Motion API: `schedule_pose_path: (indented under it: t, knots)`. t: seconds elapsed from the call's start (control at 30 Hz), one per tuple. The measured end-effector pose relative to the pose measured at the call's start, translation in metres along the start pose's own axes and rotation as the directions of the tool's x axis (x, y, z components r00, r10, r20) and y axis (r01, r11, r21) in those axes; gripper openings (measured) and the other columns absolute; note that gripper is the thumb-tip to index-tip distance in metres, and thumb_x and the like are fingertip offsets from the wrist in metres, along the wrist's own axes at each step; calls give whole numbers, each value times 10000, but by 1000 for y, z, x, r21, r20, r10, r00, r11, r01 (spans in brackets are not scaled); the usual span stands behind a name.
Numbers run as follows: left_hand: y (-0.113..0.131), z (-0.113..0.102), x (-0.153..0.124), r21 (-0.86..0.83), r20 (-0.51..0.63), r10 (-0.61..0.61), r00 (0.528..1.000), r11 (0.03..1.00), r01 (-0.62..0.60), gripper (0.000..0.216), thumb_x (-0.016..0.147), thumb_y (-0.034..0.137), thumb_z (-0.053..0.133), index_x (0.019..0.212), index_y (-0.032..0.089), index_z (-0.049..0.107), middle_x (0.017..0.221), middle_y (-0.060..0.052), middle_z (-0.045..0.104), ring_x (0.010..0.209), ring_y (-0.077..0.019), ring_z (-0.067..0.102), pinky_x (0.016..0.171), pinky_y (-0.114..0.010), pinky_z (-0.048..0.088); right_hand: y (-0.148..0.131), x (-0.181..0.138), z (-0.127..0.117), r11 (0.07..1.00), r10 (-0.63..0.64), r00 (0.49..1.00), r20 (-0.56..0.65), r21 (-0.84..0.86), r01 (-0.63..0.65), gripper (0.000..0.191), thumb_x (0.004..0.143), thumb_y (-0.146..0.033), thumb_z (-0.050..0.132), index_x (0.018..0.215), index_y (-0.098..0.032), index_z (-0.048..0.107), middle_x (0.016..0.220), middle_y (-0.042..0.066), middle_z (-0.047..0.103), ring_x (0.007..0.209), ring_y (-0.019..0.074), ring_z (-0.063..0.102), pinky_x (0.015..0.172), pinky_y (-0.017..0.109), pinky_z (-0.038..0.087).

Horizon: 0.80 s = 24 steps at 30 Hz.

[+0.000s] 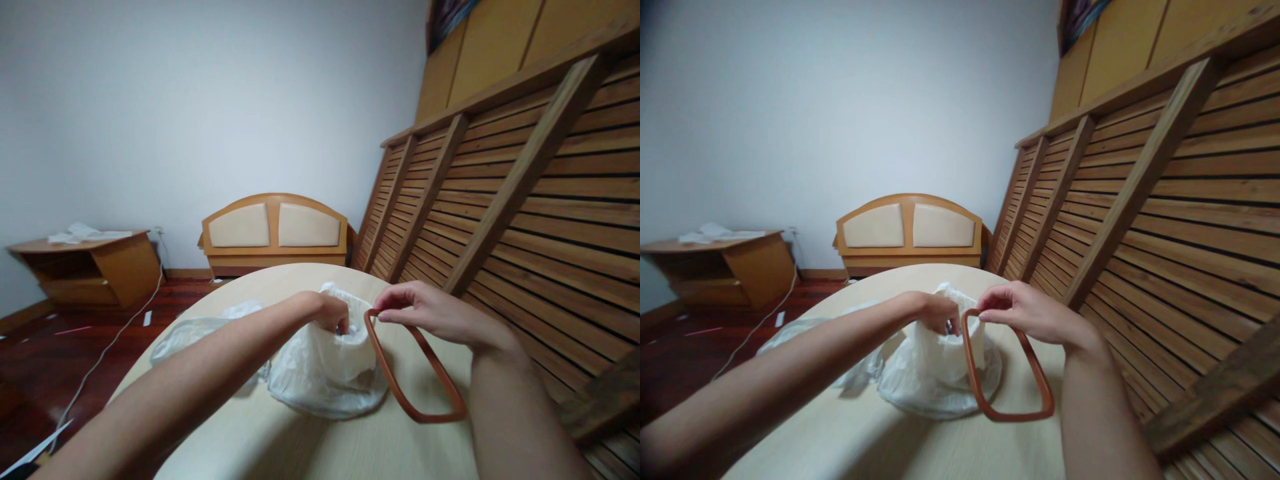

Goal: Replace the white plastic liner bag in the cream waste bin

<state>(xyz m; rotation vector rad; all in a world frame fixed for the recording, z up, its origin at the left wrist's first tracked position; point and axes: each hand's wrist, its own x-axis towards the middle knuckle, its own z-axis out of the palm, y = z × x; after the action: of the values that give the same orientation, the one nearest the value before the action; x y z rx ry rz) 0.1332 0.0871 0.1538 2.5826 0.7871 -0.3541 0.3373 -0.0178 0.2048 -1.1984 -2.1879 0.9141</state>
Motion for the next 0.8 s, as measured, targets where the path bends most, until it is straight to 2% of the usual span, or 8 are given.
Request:
schedule_pose_path:
  t: [0.17, 0.3, 0.33, 0.4, 0.47, 0.53, 0.6, 0.8]
  knots:
    - [-3, -12, -11, -113, -31, 24, 999, 993, -27, 273, 646, 18, 694, 848, 169, 800, 704, 6, 748, 705, -174, 653, 752, -269, 531, 3, 8, 0, 999, -29, 985, -169, -40, 22, 340, 873, -493, 671, 970, -175, 747, 859, 45, 737, 768, 178, 649, 661, 278, 474]
    - [-1, -29, -39, -232, -253, 20, 967, 969, -81, 230, 874, 216, 599, 1046, 154, 738, 989, -63, 775, 862, -183, 708, 753, -250, 547, 11, 18, 2, 1000, -17, 930, -367, -7, 15, 357, 841, -481, 696, 991, -163, 762, 782, 48, 726, 696, 174, 652, 588, 265, 465]
    - [1, -31, -46, -310, -360, -28, 933, 946, -91, 293, 947, 269, 499, 1130, 145, 690, 1043, -92, 763, 843, -177, 719, 705, -247, 555, 12, 22, 4, 1000, -6, 908, -418, 25, 18, 376, 816, -487, 717, 987, -156, 765, 762, 52, 726, 678, 176, 655, 581, 267, 473]
    - [4, -32, -59, -570, -586, -246, 772, 802, -177, 370, 1004, 341, 383, 1184, 132, 630, 1057, -128, 750, 718, -158, 723, 595, -234, 546, 15, 30, 8, 995, 28, 860, -510, 92, 22, 409, 761, -493, 762, 973, -143, 769, 719, 57, 725, 626, 175, 655, 561, 270, 488]
    - [6, -27, -69, -679, -664, -398, 633, 676, -287, 387, 1005, 405, 396, 1180, 139, 616, 1053, -127, 746, 610, -129, 697, 509, -200, 506, 17, 39, 13, 991, 58, 815, -576, 132, 23, 405, 726, -471, 793, 950, -134, 776, 703, 63, 732, 584, 169, 652, 548, 271, 502]
    - [6, -19, -75, -674, -684, -426, 592, 681, -288, 362, 958, 430, 517, 1139, 140, 639, 985, -109, 758, 530, -105, 647, 438, -170, 445, 18, 48, 20, 988, 78, 791, -607, 151, 19, 362, 720, -427, 804, 923, -128, 783, 720, 75, 750, 575, 169, 664, 551, 272, 521]
    - [4, -10, -77, -642, -681, -444, 582, 745, -183, 311, 912, 390, 603, 1064, 129, 677, 858, -88, 765, 457, -89, 580, 398, -165, 397, 19, 56, 27, 986, 90, 792, -604, 164, 13, 304, 737, -372, 794, 914, -124, 790, 762, 89, 772, 604, 178, 690, 572, 276, 546]
    - [-8, 12, -77, -515, -709, -507, 491, 847, 130, 197, 894, 257, 587, 881, 134, 741, 770, -77, 776, 605, -153, 683, 542, -218, 463, 30, 72, 41, 979, 48, 870, -490, 196, 56, 238, 790, -184, 708, 1012, -157, 787, 1015, 92, 804, 923, 230, 760, 859, 351, 598]
